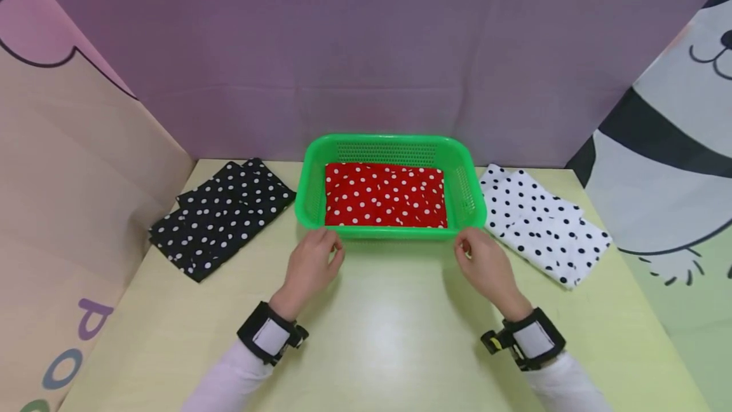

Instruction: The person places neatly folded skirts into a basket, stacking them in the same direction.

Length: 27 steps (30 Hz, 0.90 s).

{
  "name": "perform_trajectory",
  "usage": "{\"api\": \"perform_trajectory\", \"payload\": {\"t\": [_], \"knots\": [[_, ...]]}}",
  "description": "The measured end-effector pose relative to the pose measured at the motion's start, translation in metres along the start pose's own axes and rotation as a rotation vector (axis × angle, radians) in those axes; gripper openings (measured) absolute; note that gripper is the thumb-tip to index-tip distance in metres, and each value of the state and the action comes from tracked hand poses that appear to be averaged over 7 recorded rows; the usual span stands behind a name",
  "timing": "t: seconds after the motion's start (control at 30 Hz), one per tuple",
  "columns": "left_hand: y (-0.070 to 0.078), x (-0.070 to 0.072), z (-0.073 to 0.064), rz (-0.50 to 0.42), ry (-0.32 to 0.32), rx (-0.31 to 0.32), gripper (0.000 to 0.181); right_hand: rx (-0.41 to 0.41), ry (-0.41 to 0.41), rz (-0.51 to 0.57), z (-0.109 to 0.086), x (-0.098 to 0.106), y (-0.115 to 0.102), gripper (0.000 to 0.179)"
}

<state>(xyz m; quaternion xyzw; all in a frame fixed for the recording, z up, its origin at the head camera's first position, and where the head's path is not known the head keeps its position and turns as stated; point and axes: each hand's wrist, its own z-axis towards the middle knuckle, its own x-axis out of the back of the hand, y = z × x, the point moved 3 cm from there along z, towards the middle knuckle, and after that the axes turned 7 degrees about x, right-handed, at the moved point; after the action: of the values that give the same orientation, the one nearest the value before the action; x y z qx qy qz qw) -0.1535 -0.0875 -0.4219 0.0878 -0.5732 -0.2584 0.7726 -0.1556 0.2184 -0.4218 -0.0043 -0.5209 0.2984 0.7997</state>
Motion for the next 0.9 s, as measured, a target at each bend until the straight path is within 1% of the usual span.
{"api": "perform_trajectory", "payload": {"t": [0.13,0.3,0.43,0.6,0.73,0.9], "knots": [[-0.006,-0.007,-0.01,0.014,-0.014,0.002,0.007,-0.044,0.045,-0.038,-0.009,0.008,0.022,0.008],[-0.01,-0.01,-0.02,0.017,-0.044,0.0,0.012,-0.116,0.103,-0.067,-0.011,0.016,0.044,0.008],[-0.011,-0.01,-0.024,0.017,-0.076,-0.004,0.015,-0.166,0.096,-0.101,-0.009,0.017,0.063,0.018],[-0.011,-0.009,-0.027,0.005,-0.094,-0.031,0.018,-0.213,0.015,-0.162,-0.004,0.017,0.086,0.027],[-0.012,-0.009,-0.029,-0.008,-0.108,-0.05,0.024,-0.29,-0.081,-0.164,-0.001,0.017,0.102,0.034],[-0.012,-0.014,-0.032,0.016,-0.177,-0.037,0.041,-0.402,-0.21,-0.168,0.0,0.015,0.121,0.042]]}}
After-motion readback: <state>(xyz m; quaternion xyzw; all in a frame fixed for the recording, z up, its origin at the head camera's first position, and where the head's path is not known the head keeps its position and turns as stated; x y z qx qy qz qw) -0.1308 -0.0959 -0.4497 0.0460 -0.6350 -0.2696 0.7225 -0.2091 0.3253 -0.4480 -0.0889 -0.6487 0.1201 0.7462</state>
